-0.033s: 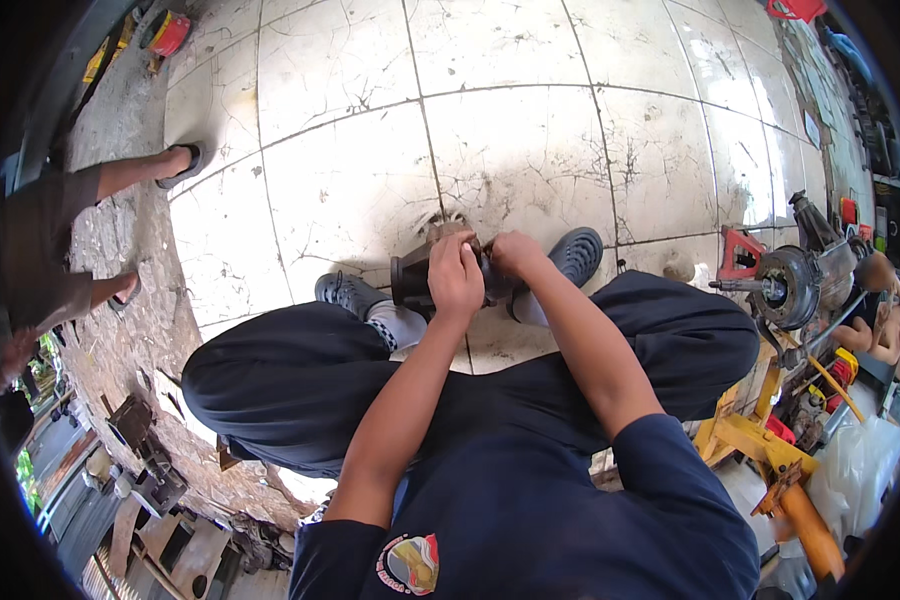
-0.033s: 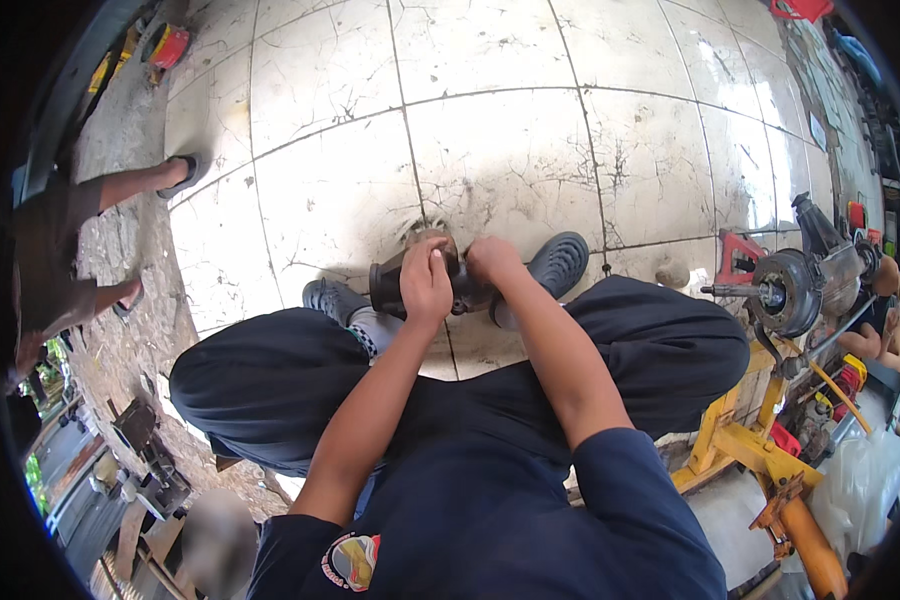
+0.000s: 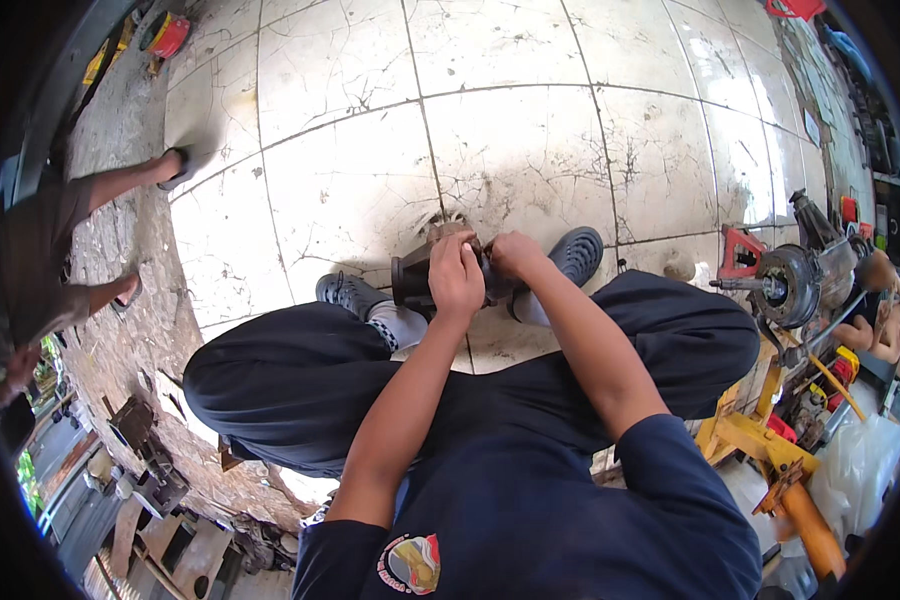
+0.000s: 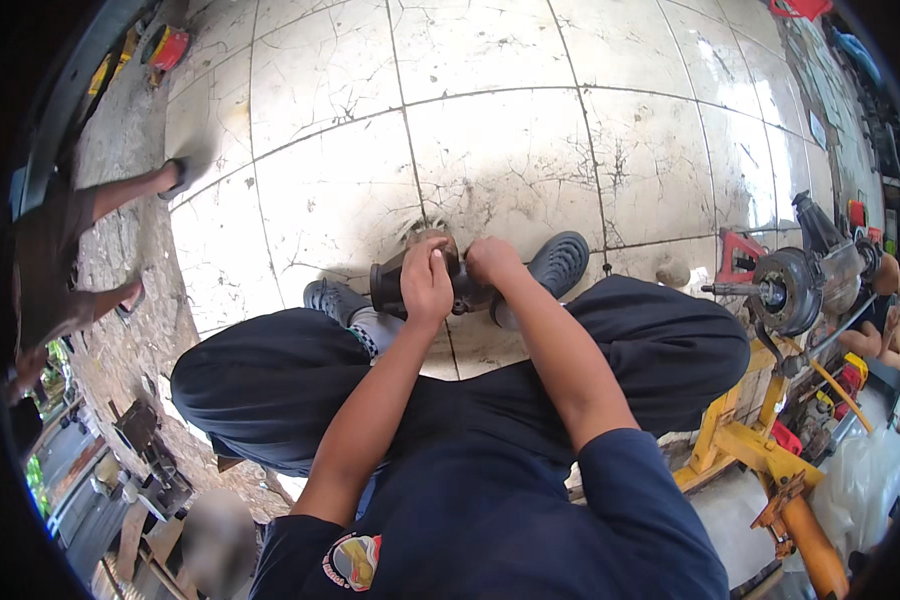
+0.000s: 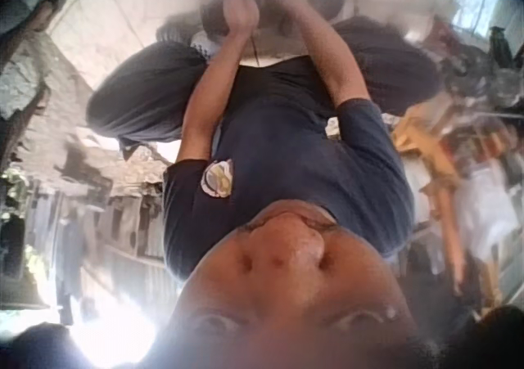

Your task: The person sits on the floor and uses a small metal file to scrape and smooth the surface of a dark mechanical component. They rotate the part frequently to access different sides and continue filing throughout the clip.

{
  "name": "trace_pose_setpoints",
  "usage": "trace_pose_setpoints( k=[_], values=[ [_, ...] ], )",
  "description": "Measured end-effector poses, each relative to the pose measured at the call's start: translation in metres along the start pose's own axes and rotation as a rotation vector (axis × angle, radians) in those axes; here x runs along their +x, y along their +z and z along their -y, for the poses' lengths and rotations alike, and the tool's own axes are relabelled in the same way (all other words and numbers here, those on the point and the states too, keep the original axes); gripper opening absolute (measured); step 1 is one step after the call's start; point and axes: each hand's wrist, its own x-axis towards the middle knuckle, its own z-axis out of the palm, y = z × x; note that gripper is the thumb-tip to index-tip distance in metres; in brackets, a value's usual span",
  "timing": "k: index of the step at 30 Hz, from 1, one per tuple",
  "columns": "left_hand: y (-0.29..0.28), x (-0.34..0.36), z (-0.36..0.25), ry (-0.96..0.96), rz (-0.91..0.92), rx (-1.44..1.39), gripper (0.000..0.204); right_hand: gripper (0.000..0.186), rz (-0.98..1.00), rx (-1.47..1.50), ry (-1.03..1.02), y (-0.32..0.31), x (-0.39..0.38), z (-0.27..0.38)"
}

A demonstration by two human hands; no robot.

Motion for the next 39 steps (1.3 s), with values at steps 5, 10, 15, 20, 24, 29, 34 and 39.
trace_pose_setpoints(
  k=[5,10,15,20,24,29,34,39],
  values=[
    [0.0,0.005,0.001,-0.015,-0.019,0.009,0.023,0.022,-0.066,0.012,-0.019,-0.01,-0.015,-0.003],
    [0.001,0.002,0.001,-0.011,0.0,0.041,0.024,0.022,-0.055,-0.032,-0.067,-0.004,-0.001,-0.004],
    [0.001,0.004,0.0,-0.031,-0.02,-0.006,0.024,0.022,-0.107,0.017,-0.175,-0.011,-0.023,-0.007],
    [0.0,-0.001,0.005,0.005,-0.009,0.015,0.023,0.024,-0.059,0.028,-0.014,0.009,0.005,-0.007],
    [-0.002,0.0,0.001,0.005,-0.012,0.003,0.023,0.024,-0.071,0.06,-0.063,0.002,-0.017,-0.011],
    [0.003,0.006,-0.002,0.024,-0.008,0.004,0.024,0.021,-0.019,0.059,-0.009,0.003,0.012,-0.007],
    [0.001,0.002,0.002,-0.019,-0.003,-0.017,0.024,0.019,-0.072,-0.039,-0.17,0.003,-0.002,-0.013],
    [0.002,0.006,0.0,0.008,-0.004,-0.009,0.024,0.021,-0.073,0.037,-0.128,0.009,0.007,-0.005]
  ],
)
